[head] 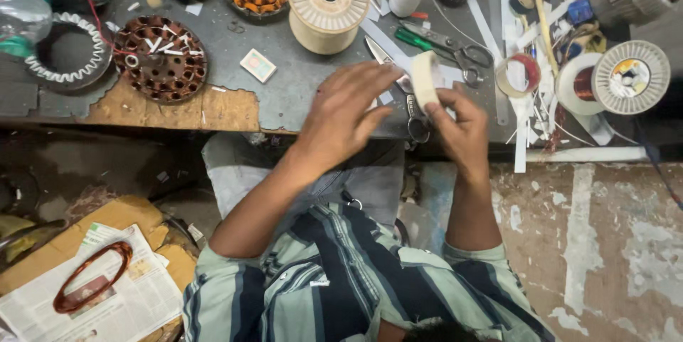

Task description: The person wraps white insulating tape around a copper-wound motor stator, repeatedly cutting and applying strips to cover the winding. They use scissors to trim tape and handle a separate coil of copper wire at the end.

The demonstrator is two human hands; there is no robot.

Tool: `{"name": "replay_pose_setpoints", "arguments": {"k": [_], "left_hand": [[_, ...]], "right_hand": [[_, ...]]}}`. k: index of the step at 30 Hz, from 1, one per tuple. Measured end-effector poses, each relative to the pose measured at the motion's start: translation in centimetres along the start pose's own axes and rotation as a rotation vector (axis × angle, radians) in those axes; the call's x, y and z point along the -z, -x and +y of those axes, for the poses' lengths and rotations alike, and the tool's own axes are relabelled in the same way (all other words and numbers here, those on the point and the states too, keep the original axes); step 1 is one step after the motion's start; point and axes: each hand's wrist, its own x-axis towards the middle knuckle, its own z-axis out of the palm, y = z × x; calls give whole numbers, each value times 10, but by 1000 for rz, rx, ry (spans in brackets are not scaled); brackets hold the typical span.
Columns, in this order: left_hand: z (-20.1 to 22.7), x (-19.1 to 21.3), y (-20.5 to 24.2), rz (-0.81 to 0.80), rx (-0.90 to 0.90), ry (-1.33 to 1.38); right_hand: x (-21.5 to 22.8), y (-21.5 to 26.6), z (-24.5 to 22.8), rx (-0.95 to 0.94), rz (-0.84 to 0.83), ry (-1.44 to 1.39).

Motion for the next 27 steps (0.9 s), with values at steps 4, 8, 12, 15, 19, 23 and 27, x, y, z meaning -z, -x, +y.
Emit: {"name": "replay_pose_setpoints", "arguments": {"k": [4, 8, 12, 15, 19, 23, 27], "left_hand": [[13, -17, 0, 27, 55, -29], [17, -23, 9, 90, 139, -71], [17, -10, 9, 158, 214, -59], [12, 3, 9, 142, 291, 94], [18, 9, 15, 121, 704, 389], [55, 40, 42, 132, 433, 702], [78, 67, 80, -67, 146, 766]], "right_hand": [[-16, 1, -26, 218, -67, -10], [-26, -1, -50, 261, -82, 24], [-21, -4, -71, 303, -167, 28], [-9, -11, -89, 360, -220, 171], [7, -24, -124, 412, -61, 443], [47, 0, -166, 562, -128, 469], [95, 57, -187, 692, -341, 480]]}}
